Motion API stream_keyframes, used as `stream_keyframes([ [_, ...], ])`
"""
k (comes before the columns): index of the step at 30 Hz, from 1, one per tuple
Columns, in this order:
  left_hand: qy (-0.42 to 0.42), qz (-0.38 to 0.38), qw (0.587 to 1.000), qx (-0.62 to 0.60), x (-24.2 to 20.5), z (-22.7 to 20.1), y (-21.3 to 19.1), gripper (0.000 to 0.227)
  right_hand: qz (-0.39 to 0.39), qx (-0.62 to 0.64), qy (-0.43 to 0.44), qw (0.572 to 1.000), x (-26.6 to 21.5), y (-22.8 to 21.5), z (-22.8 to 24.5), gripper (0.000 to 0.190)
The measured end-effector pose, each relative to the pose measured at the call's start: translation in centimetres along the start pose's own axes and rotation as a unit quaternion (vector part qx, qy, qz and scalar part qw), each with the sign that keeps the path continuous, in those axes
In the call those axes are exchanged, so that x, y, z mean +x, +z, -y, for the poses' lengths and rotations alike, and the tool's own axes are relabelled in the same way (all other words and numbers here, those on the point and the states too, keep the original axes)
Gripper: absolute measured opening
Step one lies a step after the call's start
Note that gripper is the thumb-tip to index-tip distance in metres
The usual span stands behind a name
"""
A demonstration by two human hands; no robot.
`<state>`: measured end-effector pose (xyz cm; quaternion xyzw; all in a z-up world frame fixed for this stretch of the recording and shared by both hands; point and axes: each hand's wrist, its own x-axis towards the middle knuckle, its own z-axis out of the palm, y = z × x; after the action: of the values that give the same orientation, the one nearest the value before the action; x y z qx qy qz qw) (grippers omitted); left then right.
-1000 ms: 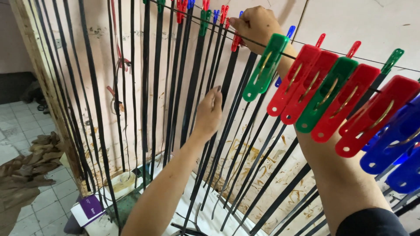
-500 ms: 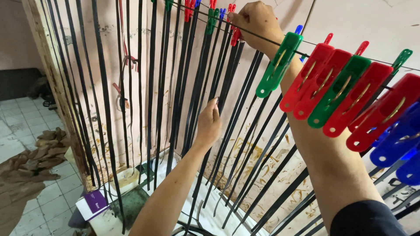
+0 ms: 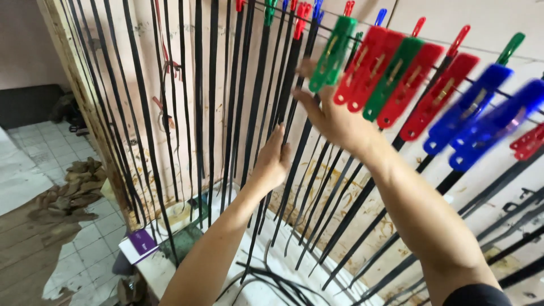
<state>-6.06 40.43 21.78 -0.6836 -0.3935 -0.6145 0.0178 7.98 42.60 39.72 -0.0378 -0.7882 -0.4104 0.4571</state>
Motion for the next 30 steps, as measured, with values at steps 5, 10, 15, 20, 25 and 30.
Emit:
stream_keyframes([
  [5,0.012,0.035,0.999,-0.021,-7.4,-5.2,-2.0,0.034,0.078,0.21,0.155,0.962,-1.2,-9.5,11.6,0.021],
  [10,-0.059,0.089,0.987,-0.117,-15.3,-9.3,-2.4,0.021,0.071,0.285,0.228,0.928,-5.1,-14.6,18.5,0.017],
  [15,-0.181,0.238,0.936,-0.186,-15.0,-21.0,-8.4,0.026,0.036,0.384,0.264,0.884,-4.5,-19.7,24.8,0.009],
  [20,-0.216,0.292,0.893,-0.265,-20.9,-20.3,-5.7,0.039,-0.002,0.45,0.213,0.867,-0.9,-25.6,28.1,0.014],
  [25,-0.166,0.314,0.914,-0.196,-19.8,-24.4,-6.8,0.035,0.019,0.455,0.225,0.862,0.2,-30.2,29.7,0.015],
  [30,-0.144,0.351,0.904,-0.2,-20.0,-26.5,-6.7,0.035,0.04,0.474,0.206,0.855,0.8,-32.9,29.5,0.018],
])
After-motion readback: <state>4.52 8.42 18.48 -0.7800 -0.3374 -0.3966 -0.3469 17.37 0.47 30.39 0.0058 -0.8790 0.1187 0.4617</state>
